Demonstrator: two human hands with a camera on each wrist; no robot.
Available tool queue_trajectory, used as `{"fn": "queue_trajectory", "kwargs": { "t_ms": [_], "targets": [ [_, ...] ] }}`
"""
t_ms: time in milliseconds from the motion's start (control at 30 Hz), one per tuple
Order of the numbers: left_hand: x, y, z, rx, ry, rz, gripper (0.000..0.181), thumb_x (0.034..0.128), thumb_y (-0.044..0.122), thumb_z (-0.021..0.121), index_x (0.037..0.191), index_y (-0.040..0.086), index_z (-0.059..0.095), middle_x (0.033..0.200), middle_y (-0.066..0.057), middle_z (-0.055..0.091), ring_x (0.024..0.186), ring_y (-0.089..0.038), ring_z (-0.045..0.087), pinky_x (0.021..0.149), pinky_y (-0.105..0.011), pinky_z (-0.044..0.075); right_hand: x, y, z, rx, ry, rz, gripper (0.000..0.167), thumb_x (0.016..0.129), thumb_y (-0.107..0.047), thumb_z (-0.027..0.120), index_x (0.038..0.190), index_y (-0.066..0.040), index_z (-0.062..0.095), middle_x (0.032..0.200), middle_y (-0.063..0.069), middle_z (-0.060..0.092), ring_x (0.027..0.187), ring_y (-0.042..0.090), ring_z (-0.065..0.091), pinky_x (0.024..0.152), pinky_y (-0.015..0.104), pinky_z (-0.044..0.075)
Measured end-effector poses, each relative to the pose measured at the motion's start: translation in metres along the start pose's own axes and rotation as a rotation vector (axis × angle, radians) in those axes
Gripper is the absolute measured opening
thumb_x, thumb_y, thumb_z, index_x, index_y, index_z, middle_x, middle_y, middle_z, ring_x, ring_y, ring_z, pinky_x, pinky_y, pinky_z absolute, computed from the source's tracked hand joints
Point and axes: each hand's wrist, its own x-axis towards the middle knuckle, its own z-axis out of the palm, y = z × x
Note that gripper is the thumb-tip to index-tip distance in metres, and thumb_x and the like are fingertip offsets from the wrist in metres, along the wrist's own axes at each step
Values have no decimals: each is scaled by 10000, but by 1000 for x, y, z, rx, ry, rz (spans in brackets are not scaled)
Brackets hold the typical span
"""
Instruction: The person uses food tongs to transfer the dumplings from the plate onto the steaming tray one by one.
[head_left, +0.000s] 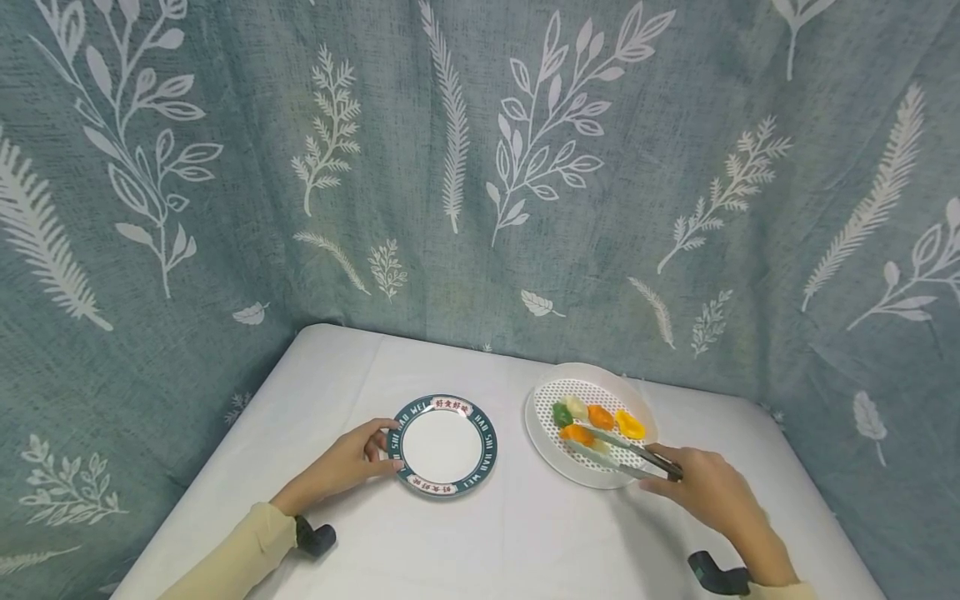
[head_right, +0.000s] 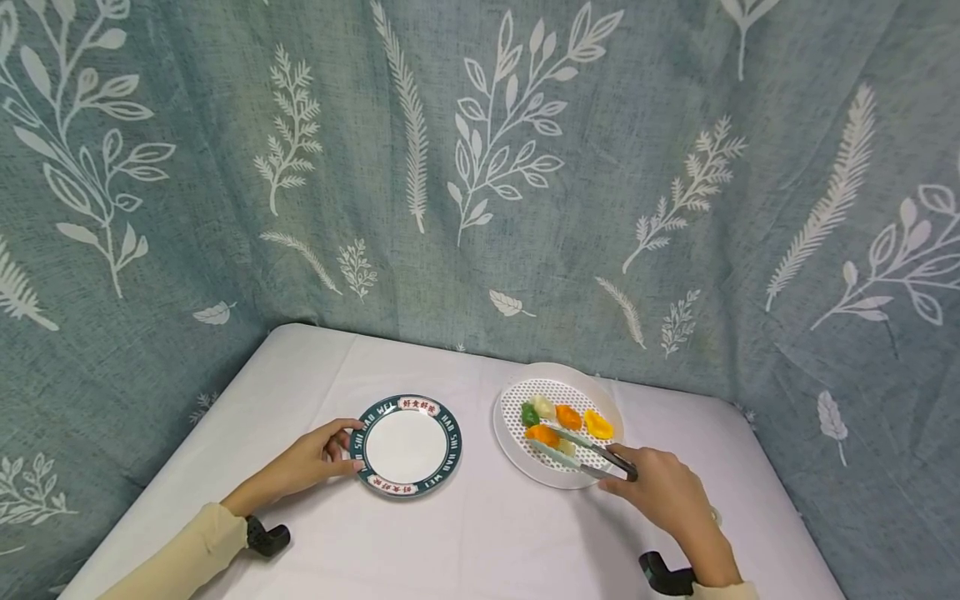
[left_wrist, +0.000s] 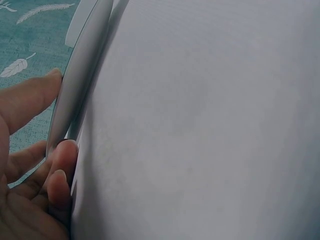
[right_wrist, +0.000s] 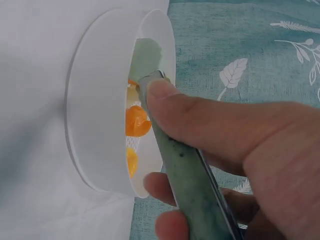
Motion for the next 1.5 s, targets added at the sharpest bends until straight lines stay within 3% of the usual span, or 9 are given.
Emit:
{"fn": "queue_trajectory", "kwargs": {
  "t_ms": [200,633,867,1067,1500],
  "targets": [
    [0,3,-1,-6,-11,9,678,859,277,854,1436,98,547,1014,4,572,817,-156,536,684,-278,458,-1,-5,-4,-85,55,-28,663,760,-418,891,1311,-96,712,696,-64,512,613,141,444,522,328,359],
    [-1,4,-2,-10,-18,4,692,861,279,852,1447,86,538,1022,-10,577,809,-158,535,680,-279,458,1,-13,-2,-81,53,-8,635,768,-375,899,1297,-77,716,697,-52,517,628,148,453,534,332,360],
    [-1,6,-2,-16,-17,3,688,861,273,853,1446,91,539,1019,-10,579,809,-155,536,686,-281,453,0,-11,-1,-28,132,-22,592,834,-377,855,1312,-62,704,680,-48,475,606,141,424,514,335,324],
    [-1,6,-2,-12,-11,1,683,857,269,856,1442,101,545,1009,1,573,813,-160,535,686,-288,451,0,-12,5,13,154,-7,623,831,-398,854,1313,-37,695,646,-33,432,599,151,406,522,337,304],
    [-1,4,0,5,2,-14,672,851,272,861,1427,113,554,1000,14,575,801,-151,531,674,-288,448,2,-34,14,89,235,-40,607,827,-423,857,1263,-23,723,718,-34,566,642,149,466,544,310,362]
  ]
}}
